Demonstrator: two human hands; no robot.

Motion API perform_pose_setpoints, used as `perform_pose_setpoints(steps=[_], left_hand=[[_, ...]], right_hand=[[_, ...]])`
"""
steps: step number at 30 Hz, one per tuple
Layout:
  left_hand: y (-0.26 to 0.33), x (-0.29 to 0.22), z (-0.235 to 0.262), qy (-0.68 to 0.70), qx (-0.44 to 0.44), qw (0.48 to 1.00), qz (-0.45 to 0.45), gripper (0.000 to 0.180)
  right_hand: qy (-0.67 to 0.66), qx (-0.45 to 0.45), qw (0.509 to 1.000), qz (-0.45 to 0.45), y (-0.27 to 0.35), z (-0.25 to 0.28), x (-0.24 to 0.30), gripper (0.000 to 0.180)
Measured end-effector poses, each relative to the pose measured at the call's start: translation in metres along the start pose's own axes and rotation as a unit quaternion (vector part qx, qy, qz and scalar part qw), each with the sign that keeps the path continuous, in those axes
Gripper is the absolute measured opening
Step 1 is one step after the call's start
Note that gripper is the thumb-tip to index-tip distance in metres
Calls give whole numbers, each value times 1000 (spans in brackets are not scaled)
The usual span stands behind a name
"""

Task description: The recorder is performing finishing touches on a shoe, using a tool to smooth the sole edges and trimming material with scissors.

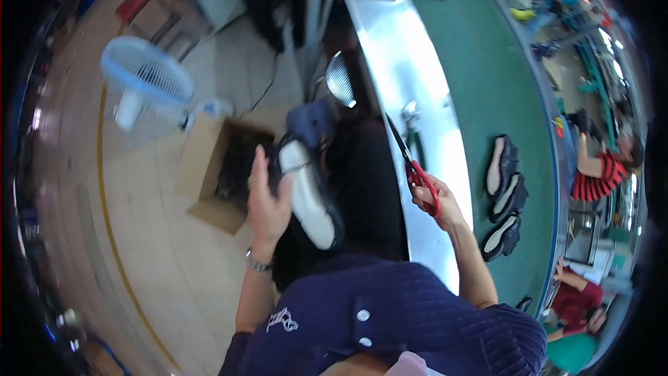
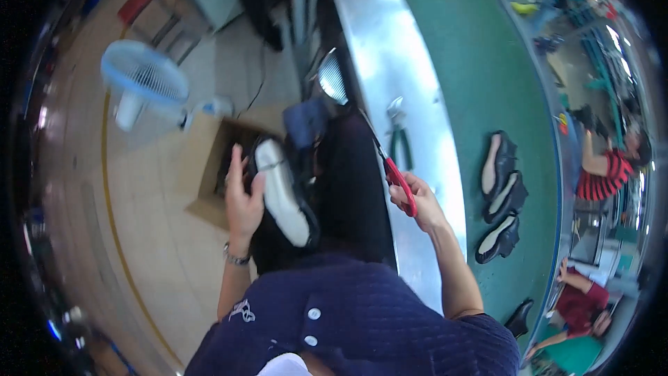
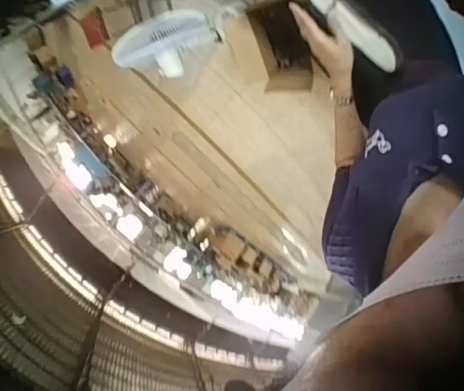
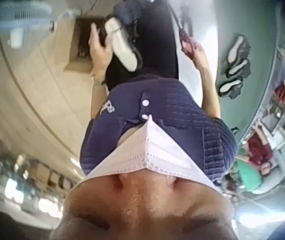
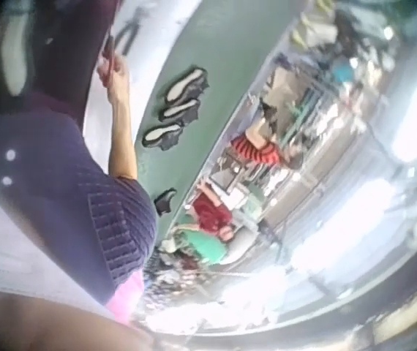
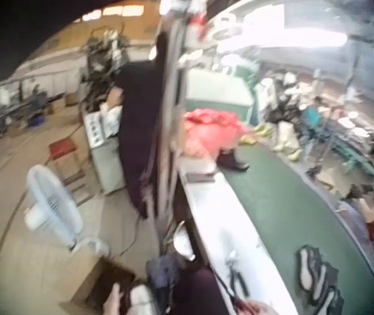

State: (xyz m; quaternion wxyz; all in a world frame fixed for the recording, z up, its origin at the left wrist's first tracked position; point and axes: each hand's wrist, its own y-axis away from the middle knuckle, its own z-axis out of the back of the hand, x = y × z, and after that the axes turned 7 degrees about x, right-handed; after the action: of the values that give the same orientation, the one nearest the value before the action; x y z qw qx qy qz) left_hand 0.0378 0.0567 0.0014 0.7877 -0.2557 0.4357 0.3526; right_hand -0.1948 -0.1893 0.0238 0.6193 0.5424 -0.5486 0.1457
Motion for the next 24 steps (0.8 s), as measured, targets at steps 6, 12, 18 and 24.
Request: perform_pose_setpoints(steps=[6, 12, 18, 24], left_hand=[[43, 4, -28, 149, 18, 981, 125, 62], [41, 6, -42, 112, -43, 991, 57, 60], [40, 5, -37, 98, -36, 993, 53, 61], [21, 0, -28, -14, -101, 995, -7, 72]], right_hand=[[25, 322, 932, -166, 14, -71, 24, 80], [46, 297, 927, -226, 5, -113, 33, 62], [188, 191, 940, -212, -5, -134, 23, 50], [279, 140, 941, -134, 11, -123, 21, 45]])
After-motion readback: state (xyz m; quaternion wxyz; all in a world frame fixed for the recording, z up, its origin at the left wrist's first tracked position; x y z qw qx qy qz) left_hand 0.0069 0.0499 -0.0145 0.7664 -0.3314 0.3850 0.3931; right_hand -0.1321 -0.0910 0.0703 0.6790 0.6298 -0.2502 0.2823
